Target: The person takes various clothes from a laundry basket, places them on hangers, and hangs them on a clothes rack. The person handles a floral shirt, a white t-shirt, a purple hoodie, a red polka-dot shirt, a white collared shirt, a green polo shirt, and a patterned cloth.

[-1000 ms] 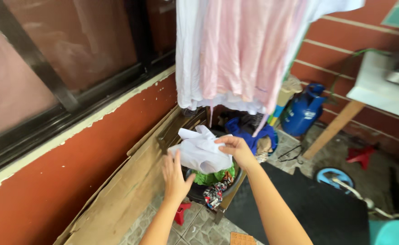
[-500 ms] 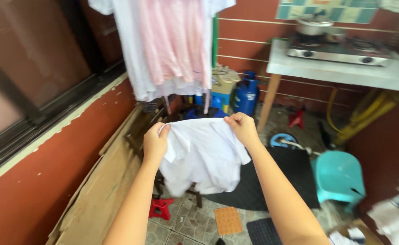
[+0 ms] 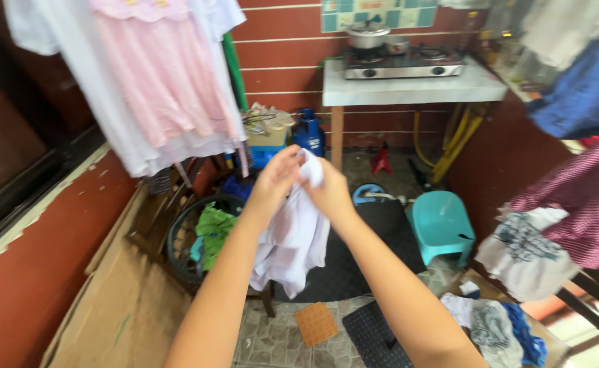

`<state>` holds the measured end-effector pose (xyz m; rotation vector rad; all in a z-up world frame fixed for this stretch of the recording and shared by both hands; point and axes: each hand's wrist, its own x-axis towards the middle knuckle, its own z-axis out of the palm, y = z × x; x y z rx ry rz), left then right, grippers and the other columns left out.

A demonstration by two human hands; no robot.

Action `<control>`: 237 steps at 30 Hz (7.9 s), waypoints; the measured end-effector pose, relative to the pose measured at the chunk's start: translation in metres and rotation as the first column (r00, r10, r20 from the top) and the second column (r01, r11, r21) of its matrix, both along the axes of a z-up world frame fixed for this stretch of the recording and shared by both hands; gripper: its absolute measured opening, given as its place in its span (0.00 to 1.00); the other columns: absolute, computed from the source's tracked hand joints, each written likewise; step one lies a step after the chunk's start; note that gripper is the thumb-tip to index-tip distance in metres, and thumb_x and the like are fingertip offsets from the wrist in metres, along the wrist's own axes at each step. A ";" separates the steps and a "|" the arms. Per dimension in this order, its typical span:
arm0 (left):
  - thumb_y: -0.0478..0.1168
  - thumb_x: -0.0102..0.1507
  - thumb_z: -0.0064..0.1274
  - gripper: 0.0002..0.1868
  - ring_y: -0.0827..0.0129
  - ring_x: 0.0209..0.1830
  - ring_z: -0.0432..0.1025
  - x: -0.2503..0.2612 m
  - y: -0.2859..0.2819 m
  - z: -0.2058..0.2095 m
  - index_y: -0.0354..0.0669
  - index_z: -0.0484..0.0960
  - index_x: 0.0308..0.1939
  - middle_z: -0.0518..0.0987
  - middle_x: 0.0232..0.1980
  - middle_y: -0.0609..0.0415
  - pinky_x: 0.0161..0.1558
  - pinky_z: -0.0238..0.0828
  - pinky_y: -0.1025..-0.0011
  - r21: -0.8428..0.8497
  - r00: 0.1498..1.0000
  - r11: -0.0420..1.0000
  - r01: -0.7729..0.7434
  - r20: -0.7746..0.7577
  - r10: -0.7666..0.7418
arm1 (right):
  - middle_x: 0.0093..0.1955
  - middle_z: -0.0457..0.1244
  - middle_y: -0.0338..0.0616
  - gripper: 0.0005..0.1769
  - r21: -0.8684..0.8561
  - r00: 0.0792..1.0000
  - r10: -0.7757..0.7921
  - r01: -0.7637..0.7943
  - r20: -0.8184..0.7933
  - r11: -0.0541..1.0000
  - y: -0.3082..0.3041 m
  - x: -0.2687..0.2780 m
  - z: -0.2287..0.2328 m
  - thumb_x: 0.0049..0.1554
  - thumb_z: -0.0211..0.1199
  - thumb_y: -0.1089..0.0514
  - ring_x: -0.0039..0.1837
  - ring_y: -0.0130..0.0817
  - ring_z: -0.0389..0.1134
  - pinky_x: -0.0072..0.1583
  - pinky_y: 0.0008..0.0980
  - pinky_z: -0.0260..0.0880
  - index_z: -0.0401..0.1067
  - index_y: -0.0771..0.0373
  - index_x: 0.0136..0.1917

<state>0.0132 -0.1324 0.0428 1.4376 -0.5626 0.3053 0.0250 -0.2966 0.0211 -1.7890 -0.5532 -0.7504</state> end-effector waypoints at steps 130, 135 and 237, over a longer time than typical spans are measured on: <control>0.30 0.50 0.54 0.26 0.66 0.48 0.77 -0.095 -0.019 -0.160 0.37 0.81 0.54 0.84 0.49 0.51 0.50 0.73 0.69 0.265 0.823 0.911 -0.316 -0.401 0.402 | 0.37 0.61 0.35 0.18 0.047 0.718 0.187 -0.211 -0.670 0.976 -0.316 -0.190 -0.123 0.58 0.64 0.62 0.37 0.27 0.56 0.41 0.28 0.58 0.80 0.61 0.62; 0.31 0.52 0.53 0.23 0.63 0.45 0.78 -0.105 -0.034 -0.149 0.35 0.82 0.53 0.84 0.47 0.48 0.48 0.72 0.69 0.369 0.764 0.807 -0.461 -0.296 0.573 | 0.39 0.64 0.36 0.16 -0.043 0.817 0.235 -0.302 -0.526 0.952 -0.282 -0.188 -0.096 0.57 0.64 0.64 0.42 0.26 0.62 0.46 0.26 0.63 0.79 0.64 0.59; 0.31 0.58 0.55 0.10 0.52 0.39 0.74 -0.242 -0.066 -0.060 0.35 0.85 0.43 0.83 0.39 0.47 0.41 0.71 0.60 0.424 0.499 0.316 -0.849 0.445 0.744 | 0.44 0.73 0.44 0.13 -0.045 0.754 0.345 -0.443 -0.558 0.896 -0.223 -0.100 -0.018 0.62 0.64 0.56 0.45 0.35 0.73 0.50 0.38 0.76 0.80 0.69 0.51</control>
